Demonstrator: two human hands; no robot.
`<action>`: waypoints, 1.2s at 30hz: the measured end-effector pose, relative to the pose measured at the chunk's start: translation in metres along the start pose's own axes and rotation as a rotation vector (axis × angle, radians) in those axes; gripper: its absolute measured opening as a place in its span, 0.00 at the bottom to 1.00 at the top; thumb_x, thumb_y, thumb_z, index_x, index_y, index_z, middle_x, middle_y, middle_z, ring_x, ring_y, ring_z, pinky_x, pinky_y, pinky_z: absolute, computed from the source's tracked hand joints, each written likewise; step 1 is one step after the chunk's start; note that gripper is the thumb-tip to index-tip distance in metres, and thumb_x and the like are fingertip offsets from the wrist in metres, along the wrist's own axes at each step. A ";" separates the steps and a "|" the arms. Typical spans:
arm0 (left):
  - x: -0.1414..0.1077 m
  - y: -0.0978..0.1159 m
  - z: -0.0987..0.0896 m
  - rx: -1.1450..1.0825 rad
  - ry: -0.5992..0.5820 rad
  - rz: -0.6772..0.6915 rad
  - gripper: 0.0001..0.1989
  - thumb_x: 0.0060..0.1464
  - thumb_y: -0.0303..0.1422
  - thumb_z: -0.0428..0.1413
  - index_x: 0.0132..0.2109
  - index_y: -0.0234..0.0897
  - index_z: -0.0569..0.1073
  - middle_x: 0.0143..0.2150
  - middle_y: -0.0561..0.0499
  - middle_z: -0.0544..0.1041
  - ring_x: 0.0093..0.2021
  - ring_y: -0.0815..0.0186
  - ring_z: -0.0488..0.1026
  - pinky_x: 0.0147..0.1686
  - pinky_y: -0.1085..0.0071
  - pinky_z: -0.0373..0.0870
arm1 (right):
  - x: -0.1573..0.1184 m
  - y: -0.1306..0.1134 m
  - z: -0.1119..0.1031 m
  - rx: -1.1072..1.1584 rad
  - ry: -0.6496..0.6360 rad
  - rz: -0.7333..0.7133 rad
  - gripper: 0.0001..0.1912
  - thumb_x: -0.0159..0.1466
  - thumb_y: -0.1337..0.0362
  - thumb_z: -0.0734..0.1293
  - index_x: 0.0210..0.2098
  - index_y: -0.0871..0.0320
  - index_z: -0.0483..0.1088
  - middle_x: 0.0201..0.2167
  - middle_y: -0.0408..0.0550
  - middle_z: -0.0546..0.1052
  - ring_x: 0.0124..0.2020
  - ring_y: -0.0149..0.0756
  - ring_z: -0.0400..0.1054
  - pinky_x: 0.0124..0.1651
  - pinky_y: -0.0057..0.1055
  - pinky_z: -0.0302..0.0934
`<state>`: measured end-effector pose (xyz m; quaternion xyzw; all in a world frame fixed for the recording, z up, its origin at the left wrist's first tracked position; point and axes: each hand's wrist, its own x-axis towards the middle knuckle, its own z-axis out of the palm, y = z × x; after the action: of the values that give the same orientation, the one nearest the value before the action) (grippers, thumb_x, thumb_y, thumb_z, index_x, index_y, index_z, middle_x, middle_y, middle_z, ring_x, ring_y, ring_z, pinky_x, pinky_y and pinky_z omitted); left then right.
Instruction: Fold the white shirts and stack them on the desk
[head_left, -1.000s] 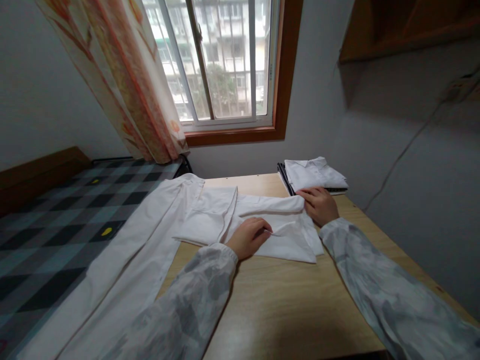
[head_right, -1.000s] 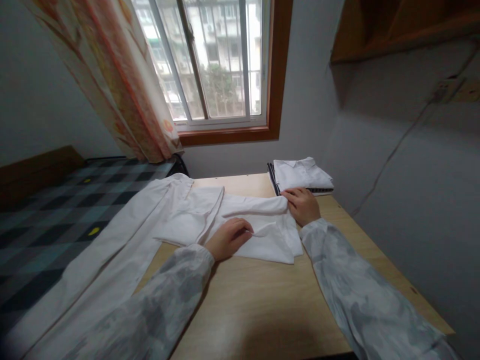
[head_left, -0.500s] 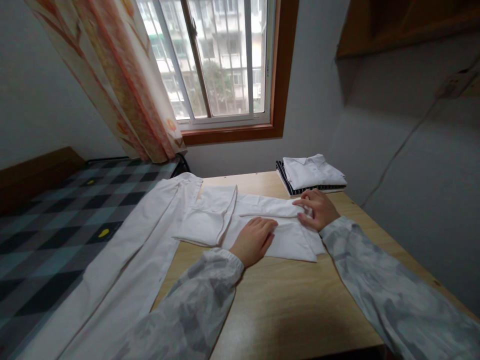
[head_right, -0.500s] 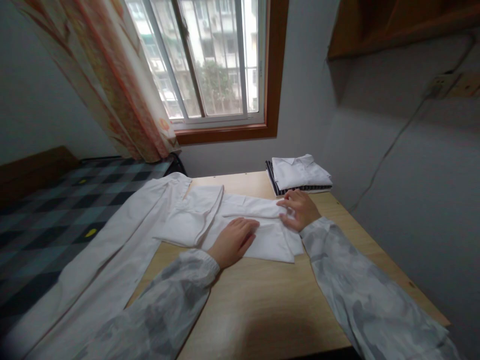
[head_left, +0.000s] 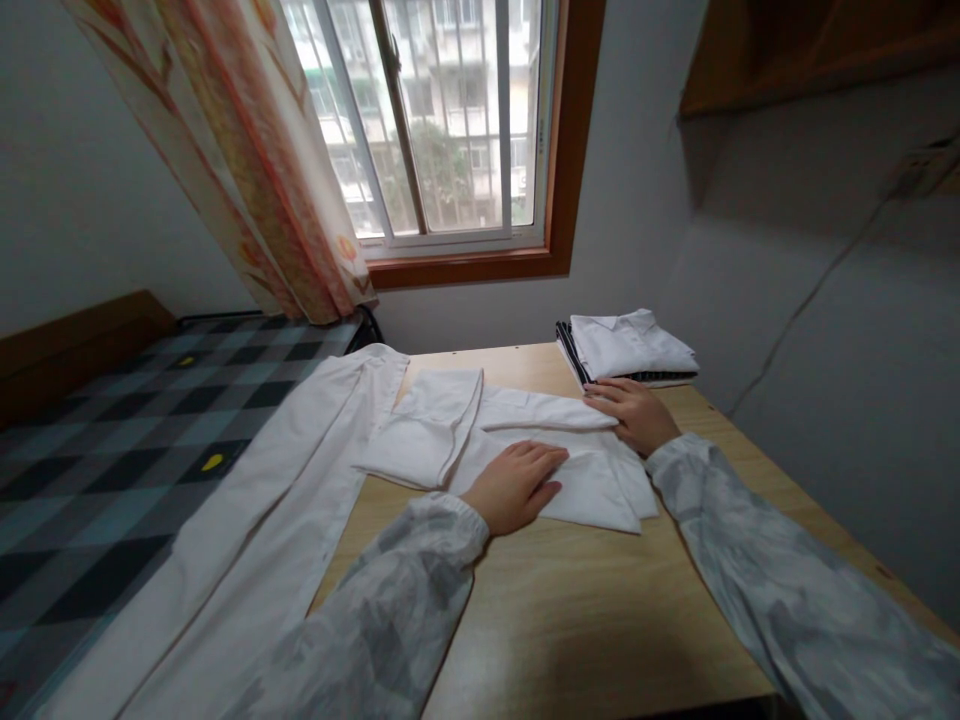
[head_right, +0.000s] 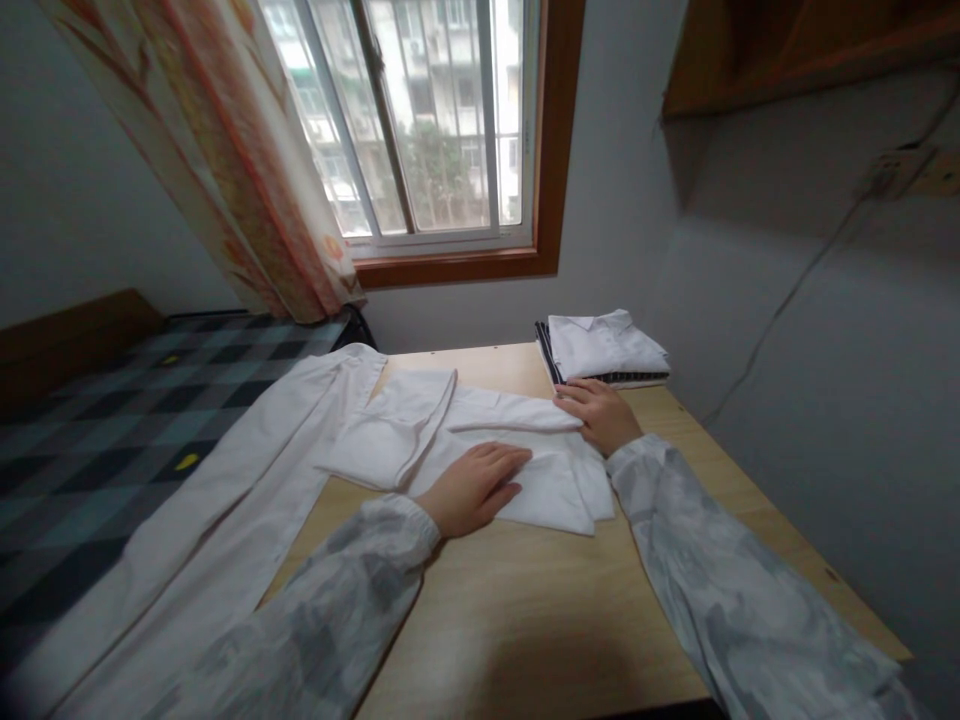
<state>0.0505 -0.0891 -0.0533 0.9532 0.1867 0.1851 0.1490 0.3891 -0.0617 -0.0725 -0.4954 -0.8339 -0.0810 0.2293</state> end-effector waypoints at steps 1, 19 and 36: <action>0.000 0.000 0.000 -0.008 -0.003 0.003 0.22 0.74 0.36 0.53 0.71 0.39 0.70 0.69 0.39 0.77 0.68 0.51 0.73 0.71 0.50 0.67 | -0.001 0.001 0.002 0.024 -0.021 -0.007 0.33 0.61 0.74 0.64 0.61 0.49 0.82 0.68 0.46 0.78 0.71 0.53 0.67 0.74 0.57 0.60; -0.001 -0.001 -0.001 0.001 0.008 0.043 0.19 0.73 0.35 0.53 0.67 0.40 0.72 0.71 0.40 0.74 0.70 0.51 0.72 0.72 0.49 0.67 | -0.007 -0.005 0.001 0.074 -0.028 -0.137 0.29 0.67 0.67 0.68 0.66 0.50 0.78 0.65 0.52 0.80 0.67 0.53 0.73 0.75 0.59 0.57; -0.002 0.001 -0.004 -0.027 -0.075 0.201 0.23 0.72 0.30 0.50 0.70 0.42 0.73 0.76 0.44 0.71 0.74 0.55 0.69 0.78 0.51 0.60 | -0.019 -0.023 0.002 0.212 -0.115 -0.093 0.30 0.76 0.54 0.61 0.76 0.48 0.67 0.78 0.51 0.65 0.79 0.53 0.57 0.80 0.61 0.46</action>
<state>0.0477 -0.0893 -0.0500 0.9714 0.0819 0.1657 0.1492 0.3763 -0.0876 -0.0807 -0.4330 -0.8717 0.0255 0.2279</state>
